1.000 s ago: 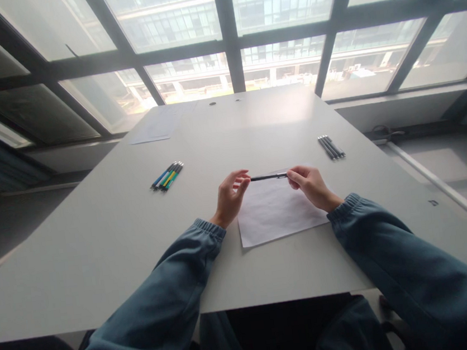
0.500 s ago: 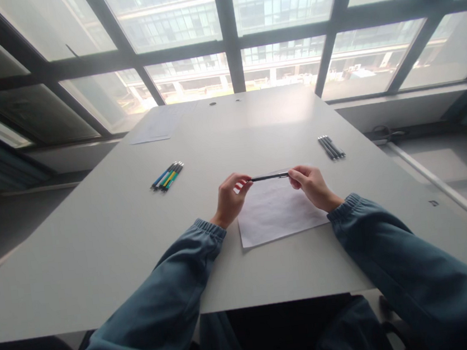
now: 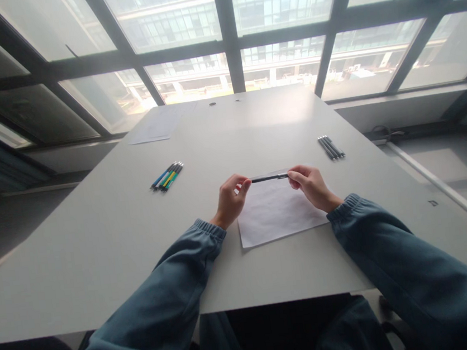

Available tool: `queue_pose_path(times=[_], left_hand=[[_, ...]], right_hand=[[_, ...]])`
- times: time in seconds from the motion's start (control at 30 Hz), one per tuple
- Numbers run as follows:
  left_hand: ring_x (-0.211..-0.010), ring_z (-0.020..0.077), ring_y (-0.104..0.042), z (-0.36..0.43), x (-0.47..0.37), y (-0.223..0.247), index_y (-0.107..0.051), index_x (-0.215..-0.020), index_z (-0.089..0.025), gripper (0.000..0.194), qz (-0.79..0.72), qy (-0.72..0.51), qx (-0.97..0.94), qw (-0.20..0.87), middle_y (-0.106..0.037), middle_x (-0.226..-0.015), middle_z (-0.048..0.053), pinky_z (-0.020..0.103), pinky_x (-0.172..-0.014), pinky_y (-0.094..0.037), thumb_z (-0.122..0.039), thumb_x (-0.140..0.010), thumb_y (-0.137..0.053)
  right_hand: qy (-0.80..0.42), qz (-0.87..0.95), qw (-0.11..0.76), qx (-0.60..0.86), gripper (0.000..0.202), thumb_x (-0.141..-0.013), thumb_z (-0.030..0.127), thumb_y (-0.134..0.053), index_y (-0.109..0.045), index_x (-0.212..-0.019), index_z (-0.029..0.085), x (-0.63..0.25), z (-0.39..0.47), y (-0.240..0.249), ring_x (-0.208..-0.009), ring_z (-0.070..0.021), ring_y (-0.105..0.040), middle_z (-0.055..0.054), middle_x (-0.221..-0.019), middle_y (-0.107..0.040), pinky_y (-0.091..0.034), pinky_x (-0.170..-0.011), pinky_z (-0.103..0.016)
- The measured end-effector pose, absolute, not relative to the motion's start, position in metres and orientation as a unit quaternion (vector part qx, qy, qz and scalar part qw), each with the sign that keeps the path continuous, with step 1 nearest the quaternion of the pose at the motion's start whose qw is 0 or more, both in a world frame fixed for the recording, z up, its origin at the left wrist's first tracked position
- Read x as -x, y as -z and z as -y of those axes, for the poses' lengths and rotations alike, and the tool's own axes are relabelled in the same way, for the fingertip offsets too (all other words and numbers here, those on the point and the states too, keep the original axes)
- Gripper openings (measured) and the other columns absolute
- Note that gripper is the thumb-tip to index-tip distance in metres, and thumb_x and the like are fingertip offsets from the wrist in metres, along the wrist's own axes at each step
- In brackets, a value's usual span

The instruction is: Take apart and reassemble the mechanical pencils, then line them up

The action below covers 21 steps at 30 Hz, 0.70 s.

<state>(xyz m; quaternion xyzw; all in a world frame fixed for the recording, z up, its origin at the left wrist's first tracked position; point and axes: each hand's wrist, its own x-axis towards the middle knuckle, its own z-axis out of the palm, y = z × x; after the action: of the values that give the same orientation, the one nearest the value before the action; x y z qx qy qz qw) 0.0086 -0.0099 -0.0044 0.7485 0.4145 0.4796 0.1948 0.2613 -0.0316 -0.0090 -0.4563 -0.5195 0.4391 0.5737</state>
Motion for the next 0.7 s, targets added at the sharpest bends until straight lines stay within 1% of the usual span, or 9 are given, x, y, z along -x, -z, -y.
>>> queue_pose_path(times=[0.2, 0.43, 0.7], left_hand=[[-0.073, 0.016, -0.063, 0.0119, -0.0093, 0.001, -0.065, -0.077, -0.018, 0.044, -0.418, -0.471, -0.752, 0.197, -0.069, -0.075, 0.004, 0.028, -0.071, -0.051, -0.053, -0.099, -0.052], [-0.068, 0.0163, -0.062, 0.0138, -0.0102, -0.001, -0.063, -0.07, -0.018, 0.05, -0.419, -0.469, -0.752, 0.196, -0.068, -0.07, 0.004, 0.029, -0.071, -0.05, -0.055, -0.1, -0.048], [-0.059, 0.0152, -0.056, 0.0142, -0.0094, 0.0001, -0.058, -0.062, -0.019, 0.059, -0.435, -0.456, -0.752, 0.194, -0.061, -0.06, 0.002, 0.028, -0.066, -0.045, -0.061, -0.1, -0.041]], right_hand=[[-0.445, 0.517, 0.58, 0.445, 0.017, -0.08, 0.034, -0.07, -0.07, -0.079, 0.016, -0.2611, 0.0312, 0.0097, -0.058, -0.012, -0.049, 0.001, -0.062, -0.059, -0.039, -0.056, -0.028], [-0.448, 0.52, 0.581, 0.438, 0.017, -0.081, 0.033, -0.07, -0.071, -0.08, 0.017, -0.2614, 0.0315, 0.0107, -0.058, -0.0122, -0.05, 0.0, -0.063, -0.06, -0.04, -0.057, -0.028], [-0.453, 0.518, 0.581, 0.435, 0.017, -0.079, 0.035, -0.072, -0.071, -0.082, 0.017, -0.261, 0.0319, 0.01, -0.059, -0.0128, -0.051, 0.001, -0.063, -0.06, -0.042, -0.057, -0.029]])
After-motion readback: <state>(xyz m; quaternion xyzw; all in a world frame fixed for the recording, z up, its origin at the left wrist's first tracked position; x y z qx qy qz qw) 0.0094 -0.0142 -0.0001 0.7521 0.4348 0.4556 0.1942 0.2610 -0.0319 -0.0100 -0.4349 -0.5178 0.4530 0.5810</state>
